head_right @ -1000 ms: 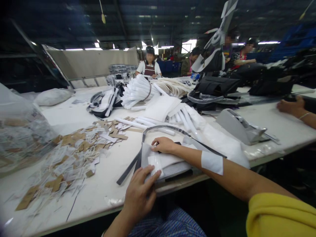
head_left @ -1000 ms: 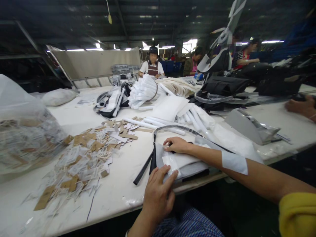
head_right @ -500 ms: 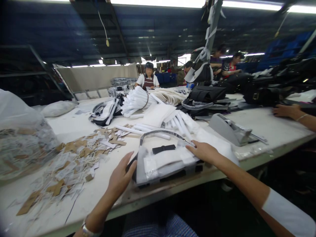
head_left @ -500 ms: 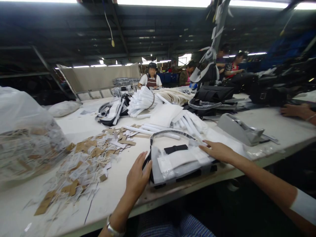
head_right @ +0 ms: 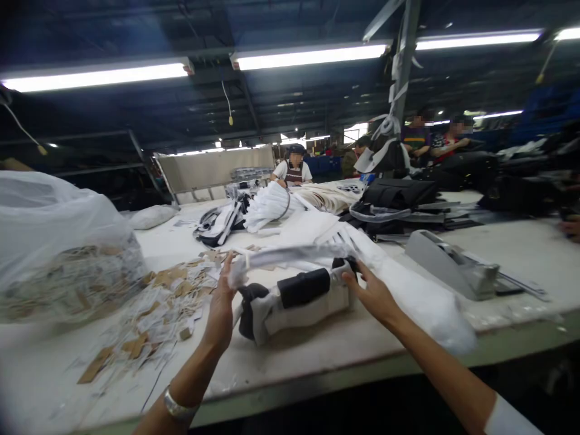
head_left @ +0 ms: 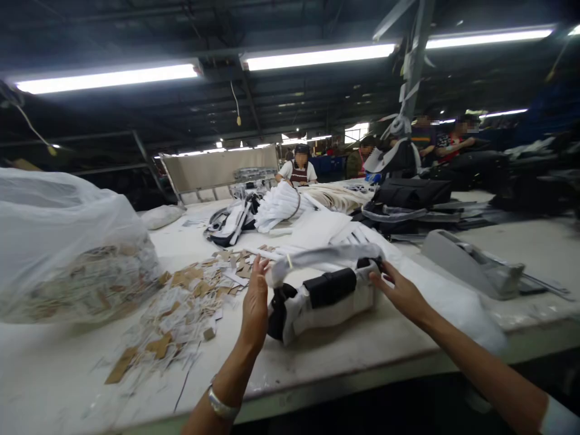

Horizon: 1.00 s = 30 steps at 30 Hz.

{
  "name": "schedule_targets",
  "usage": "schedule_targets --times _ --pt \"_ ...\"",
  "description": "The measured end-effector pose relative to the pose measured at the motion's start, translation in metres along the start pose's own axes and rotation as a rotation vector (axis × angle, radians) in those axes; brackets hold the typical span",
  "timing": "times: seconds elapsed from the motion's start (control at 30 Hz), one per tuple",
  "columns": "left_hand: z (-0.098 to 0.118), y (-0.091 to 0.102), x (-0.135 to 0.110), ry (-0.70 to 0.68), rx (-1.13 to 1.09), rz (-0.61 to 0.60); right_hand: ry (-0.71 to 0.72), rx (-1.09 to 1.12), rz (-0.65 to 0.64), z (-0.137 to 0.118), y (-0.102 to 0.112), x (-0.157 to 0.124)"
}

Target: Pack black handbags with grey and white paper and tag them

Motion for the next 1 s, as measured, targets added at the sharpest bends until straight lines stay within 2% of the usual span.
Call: schedule_targets --times 0.07,0.17,0.3,0.43,0.53,0.67,0.83,0.93,1.0 --pt "0.021 0.0 0.01 -0.073 -0.052 -0.01 -0.012 -0.012 -0.009 0.002 -0.009 0.003" --pt "0.05 -0.005 0.027 -0.08 -0.17 -0.125 0.002 -0.005 -0.015 0.0 -0.017 0.008" --pt "0.072 -0.013 0.046 -0.059 -0.079 -0.298 0.025 0.017 -0.019 -0.002 -0.018 0.012" --pt "0.057 -0.015 0.042 -0.047 -0.043 -0.353 0.011 0.029 -0.015 0.0 -0.016 0.012" --pt "0.039 -0.012 0.031 -0.011 -0.02 -0.329 0.028 0.047 -0.045 -0.002 -0.014 0.01" --pt "0.032 -0.006 0.027 0.005 -0.027 -0.317 0.024 0.083 -0.079 0.001 -0.005 0.011" --pt "0.024 0.004 0.032 0.05 -0.097 -0.245 -0.039 0.267 0.002 0.019 0.01 0.023" --pt "0.011 0.015 0.034 0.072 -0.048 -0.261 -0.058 0.327 0.077 0.026 0.014 0.032" --pt "0.002 0.023 0.035 0.112 -0.045 -0.265 -0.06 0.349 0.079 0.028 0.014 0.035"
Point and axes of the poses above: each hand's wrist, its own x-axis towards the middle knuckle, its own y-axis out of the back of the hand, z = x × y, the point moved 3 cm from there along x, towards the middle knuckle, and after that the axes turned 9 degrees about -y, right-handed, at the moved point
